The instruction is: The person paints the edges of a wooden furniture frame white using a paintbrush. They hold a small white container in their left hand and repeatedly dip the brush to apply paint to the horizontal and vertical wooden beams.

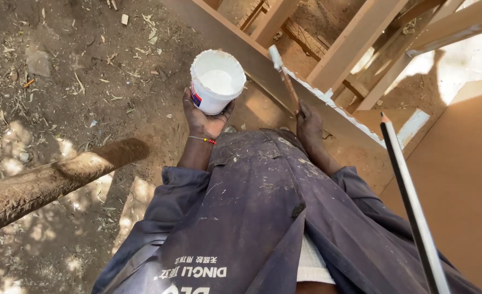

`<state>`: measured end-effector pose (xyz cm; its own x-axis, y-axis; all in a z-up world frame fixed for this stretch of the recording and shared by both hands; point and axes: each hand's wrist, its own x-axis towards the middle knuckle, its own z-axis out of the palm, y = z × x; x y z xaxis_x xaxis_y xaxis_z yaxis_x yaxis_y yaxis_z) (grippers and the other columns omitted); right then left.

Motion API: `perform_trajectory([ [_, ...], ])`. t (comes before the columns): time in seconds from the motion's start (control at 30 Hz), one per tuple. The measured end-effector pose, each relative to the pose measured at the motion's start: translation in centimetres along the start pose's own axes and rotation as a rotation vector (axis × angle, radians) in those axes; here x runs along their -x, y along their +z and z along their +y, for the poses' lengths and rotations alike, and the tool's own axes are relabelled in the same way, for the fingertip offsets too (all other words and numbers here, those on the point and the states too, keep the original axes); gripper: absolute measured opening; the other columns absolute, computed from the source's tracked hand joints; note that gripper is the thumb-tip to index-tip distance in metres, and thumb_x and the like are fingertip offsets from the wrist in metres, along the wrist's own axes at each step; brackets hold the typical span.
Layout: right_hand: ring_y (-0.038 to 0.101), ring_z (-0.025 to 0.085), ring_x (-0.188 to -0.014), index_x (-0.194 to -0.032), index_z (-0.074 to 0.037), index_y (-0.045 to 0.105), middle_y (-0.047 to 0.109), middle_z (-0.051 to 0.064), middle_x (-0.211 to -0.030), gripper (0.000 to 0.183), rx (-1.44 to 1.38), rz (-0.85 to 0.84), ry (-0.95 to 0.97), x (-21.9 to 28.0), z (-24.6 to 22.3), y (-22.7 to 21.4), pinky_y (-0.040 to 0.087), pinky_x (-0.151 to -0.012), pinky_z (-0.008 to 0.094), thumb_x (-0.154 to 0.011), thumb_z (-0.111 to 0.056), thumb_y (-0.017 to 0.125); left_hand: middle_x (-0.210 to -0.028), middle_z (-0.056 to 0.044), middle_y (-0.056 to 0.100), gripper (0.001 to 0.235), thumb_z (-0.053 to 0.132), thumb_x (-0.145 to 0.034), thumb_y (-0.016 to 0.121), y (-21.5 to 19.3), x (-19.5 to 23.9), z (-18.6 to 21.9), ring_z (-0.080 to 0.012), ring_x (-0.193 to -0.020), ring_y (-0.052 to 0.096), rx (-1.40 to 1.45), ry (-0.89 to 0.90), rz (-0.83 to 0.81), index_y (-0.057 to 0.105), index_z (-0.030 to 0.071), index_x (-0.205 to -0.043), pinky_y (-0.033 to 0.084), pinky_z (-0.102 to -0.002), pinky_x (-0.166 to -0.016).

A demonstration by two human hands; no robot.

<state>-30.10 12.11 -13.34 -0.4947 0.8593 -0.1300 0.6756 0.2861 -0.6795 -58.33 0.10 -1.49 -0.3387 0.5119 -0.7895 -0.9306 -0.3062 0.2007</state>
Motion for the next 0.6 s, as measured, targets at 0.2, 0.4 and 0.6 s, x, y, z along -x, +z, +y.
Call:
perform_trajectory([
  [0.2, 0.064, 0.048, -0.111, -0.126, 0.001, 0.07, 0.071, 0.024, -0.116, 0.031, -0.013, 0.044, -0.164, -3.1, -2.4, 3.0, 0.053, -0.095, 0.054, -0.097, -0.009, 0.065, -0.117, -0.019, 0.062, 0.065, 0.066, -0.08, 0.06, -1.8, -1.4, 4.4, -0.047, -0.101, 0.066, 0.011, -0.008, -0.014, 0.06, 0.016, -0.122, 0.06, -0.062, -0.087],
  [0.4, 0.066, 0.041, -0.112, -0.133, -0.005, 0.068, 0.07, 0.02, -0.12, 0.035, 0.04, 0.124, -0.039, -6.2, -2.8, 6.0, 0.055, -0.095, 0.048, -0.099, -0.013, 0.067, -0.118, -0.02, 0.061, 0.066, 0.065, -0.081, 0.06, -3.0, -1.1, 7.0, -0.0483, -0.102, 0.064, 0.051, -0.01, 0.008, 0.058, 0.015, -0.124, 0.06, -0.061, -0.088],
  [0.6, 0.067, 0.041, -0.111, -0.134, -0.006, 0.068, 0.07, 0.02, -0.119, 0.036, 0.097, 0.133, -0.059, -8.0, -5.1, 6.2, 0.055, -0.093, 0.049, -0.099, -0.013, 0.067, -0.118, -0.019, 0.06, 0.069, 0.068, -0.08, 0.06, -3.4, -1.3, 8.8, -0.0471, -0.103, 0.064, 0.049, -0.019, -0.006, 0.057, 0.015, -0.124, 0.06, -0.06, -0.089],
])
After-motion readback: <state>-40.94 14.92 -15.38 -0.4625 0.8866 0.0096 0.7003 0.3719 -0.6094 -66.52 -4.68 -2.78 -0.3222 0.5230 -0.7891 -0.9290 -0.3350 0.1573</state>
